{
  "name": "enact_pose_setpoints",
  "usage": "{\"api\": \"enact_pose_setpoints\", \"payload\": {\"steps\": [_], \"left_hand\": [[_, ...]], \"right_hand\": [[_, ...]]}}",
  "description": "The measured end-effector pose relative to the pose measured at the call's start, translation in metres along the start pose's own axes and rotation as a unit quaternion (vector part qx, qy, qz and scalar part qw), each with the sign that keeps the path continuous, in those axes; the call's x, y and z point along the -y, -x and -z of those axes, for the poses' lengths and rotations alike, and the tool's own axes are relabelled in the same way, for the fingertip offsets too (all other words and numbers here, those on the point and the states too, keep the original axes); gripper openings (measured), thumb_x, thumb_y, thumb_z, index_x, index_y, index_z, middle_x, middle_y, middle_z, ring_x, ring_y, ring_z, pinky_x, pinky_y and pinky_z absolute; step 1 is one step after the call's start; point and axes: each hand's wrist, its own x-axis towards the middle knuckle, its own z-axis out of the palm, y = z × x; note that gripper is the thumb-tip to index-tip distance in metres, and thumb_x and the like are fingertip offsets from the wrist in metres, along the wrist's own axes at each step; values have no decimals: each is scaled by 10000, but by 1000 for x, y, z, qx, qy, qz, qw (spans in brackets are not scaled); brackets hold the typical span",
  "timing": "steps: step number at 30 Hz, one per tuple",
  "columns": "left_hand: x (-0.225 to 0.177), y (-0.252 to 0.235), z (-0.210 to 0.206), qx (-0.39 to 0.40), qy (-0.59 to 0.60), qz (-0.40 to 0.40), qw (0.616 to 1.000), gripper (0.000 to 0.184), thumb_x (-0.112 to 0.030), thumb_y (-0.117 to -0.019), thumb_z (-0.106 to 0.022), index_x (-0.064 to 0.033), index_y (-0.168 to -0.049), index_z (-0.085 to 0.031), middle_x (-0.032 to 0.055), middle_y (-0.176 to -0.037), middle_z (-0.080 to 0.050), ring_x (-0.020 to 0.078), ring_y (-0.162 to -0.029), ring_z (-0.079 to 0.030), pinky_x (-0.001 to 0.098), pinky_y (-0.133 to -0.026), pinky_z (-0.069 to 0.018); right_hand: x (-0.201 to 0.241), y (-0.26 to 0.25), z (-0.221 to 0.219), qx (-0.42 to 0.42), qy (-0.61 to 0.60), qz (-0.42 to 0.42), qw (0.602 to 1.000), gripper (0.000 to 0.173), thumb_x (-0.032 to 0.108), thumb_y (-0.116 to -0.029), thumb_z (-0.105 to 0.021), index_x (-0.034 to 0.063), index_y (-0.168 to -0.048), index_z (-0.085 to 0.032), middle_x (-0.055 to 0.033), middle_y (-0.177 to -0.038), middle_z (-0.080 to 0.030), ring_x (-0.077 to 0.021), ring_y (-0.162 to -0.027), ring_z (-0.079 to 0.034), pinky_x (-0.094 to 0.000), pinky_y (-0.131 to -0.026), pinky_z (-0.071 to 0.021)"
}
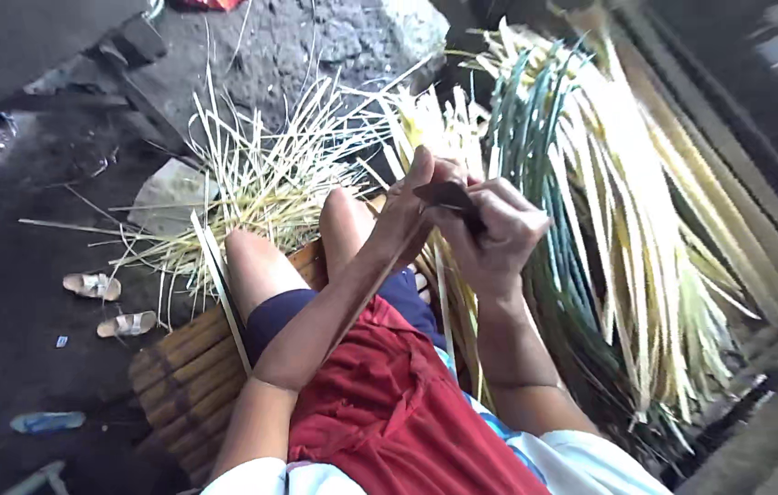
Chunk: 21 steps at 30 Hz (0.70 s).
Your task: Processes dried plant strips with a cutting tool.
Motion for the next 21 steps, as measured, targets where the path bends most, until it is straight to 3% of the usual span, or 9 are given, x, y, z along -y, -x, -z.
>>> {"api": "enact_pose_setpoints", "payload": {"steps": [2,5,8,11,14,17,18,19,21], "left_hand": [[9,-12,0,15,73,22,997,487,-500,-1107,-274,-190,-848,-546,-15,-844,-581,87,-876,-608,253,-825,-536],[2,-36,-30,-147,120,49,981,571,-429,-1118,-193,-198,-699,-505,-31,-644,-601,87,-716,-656,261,-752,-567],[5,-39,-30,-227,98,17,969,524,-376,-1125,-204,-214,-726,-502,-77,-613,-548,31,-637,-601,202,-674,-543],[14,-33,30,-296,80,-45,951,535,-510,-1104,-191,-232,-775,-509,-90,-609,-555,42,-646,-623,232,-704,-561],[4,-39,76,-480,134,-52,865,578,-612,-1074,-180,-214,-733,-425,-55,-534,-470,96,-523,-562,265,-561,-529],[21,-21,61,-225,186,-27,956,760,-742,-980,-42,-232,-868,-594,-35,-714,-649,125,-754,-682,303,-742,-584],[22,-18,41,-157,184,12,970,761,-735,-983,-38,-255,-859,-615,-60,-711,-661,94,-748,-679,281,-734,-575],[16,-15,16,-126,168,46,977,686,-646,-1038,-83,-270,-784,-597,-91,-646,-614,50,-657,-627,233,-658,-538],[9,-7,-5,-98,171,54,979,518,-393,-1114,-209,-239,-729,-520,-96,-590,-490,43,-572,-504,215,-617,-454]], "right_hand": [[-9,3,-3,-23,27,2,999,233,168,-965,-709,-32,-848,-686,-116,-849,-654,-123,-765,-652,-246,-679,-550],[-18,6,-4,-27,58,-10,998,252,183,-979,-691,-27,-839,-683,-114,-799,-629,-118,-701,-618,-237,-626,-514],[-22,9,-3,-26,58,-24,998,265,181,-984,-677,-29,-823,-678,-112,-779,-617,-119,-678,-606,-234,-604,-501],[-21,16,30,-60,-2,-63,996,253,243,-1020,-613,30,-910,-695,-44,-829,-668,-90,-711,-643,-275,-632,-555],[-16,20,60,-107,-55,-24,992,196,300,-1048,-566,166,-973,-687,60,-881,-683,-61,-746,-674,-264,-635,-585],[-25,2,40,-44,61,-10,997,288,274,-1030,-591,28,-897,-662,-72,-804,-637,-116,-687,-629,-286,-605,-534],[-34,-4,36,-27,85,-27,996,308,255,-1031,-602,-14,-895,-664,-117,-801,-639,-158,-690,-637,-321,-610,-536],[-43,-8,36,-26,79,-52,995,302,236,-1033,-608,-33,-909,-662,-126,-802,-640,-169,-688,-639,-331,-612,-538],[-46,-16,40,-18,-2,-117,993,199,219,-1047,-569,35,-1001,-629,-2,-794,-618,-55,-657,-606,-236,-594,-530]]}}
